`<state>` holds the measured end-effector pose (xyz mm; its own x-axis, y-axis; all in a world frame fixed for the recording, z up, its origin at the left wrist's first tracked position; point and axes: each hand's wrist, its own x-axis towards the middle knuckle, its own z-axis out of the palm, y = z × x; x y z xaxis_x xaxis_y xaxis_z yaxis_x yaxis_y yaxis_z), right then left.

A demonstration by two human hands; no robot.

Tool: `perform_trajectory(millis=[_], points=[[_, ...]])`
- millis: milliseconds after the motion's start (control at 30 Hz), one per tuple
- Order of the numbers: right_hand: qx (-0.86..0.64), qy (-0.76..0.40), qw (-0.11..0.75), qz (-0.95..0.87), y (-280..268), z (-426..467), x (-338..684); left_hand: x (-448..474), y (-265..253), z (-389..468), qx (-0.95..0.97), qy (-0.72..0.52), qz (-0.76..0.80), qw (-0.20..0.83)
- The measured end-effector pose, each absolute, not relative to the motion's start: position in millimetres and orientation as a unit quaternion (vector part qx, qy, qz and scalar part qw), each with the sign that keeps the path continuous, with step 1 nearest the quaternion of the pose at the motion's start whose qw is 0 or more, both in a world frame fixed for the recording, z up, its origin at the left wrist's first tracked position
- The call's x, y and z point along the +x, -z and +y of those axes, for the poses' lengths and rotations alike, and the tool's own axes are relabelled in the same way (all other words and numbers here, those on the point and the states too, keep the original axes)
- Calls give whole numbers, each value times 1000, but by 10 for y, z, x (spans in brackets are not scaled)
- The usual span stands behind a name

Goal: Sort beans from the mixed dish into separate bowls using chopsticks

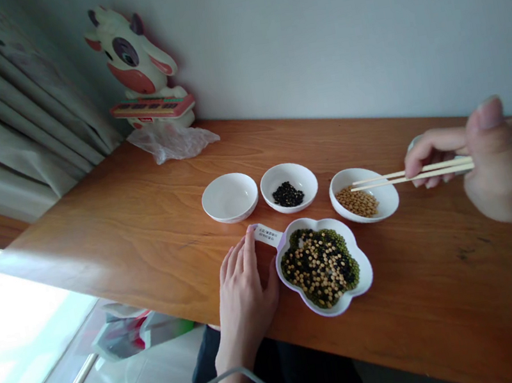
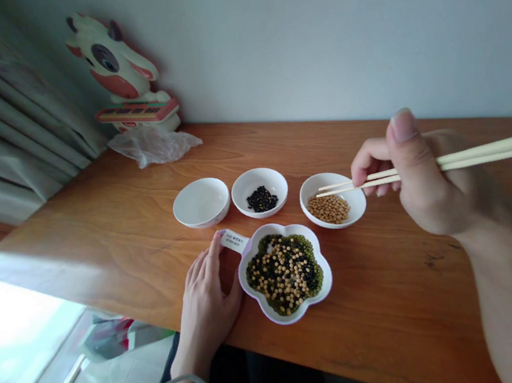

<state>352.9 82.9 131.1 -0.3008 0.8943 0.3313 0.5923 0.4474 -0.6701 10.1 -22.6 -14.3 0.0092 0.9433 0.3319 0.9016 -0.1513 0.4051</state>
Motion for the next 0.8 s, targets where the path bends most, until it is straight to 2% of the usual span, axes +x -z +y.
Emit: perform_trajectory(millis=[300,800], points=[[-390,-346,254,-815,-1218,622,2904,107,138,-226,710,-267,651,39],[-351,-355,247,-831,-1007,629,2713,111,125,-223,709,-274,648,45]])
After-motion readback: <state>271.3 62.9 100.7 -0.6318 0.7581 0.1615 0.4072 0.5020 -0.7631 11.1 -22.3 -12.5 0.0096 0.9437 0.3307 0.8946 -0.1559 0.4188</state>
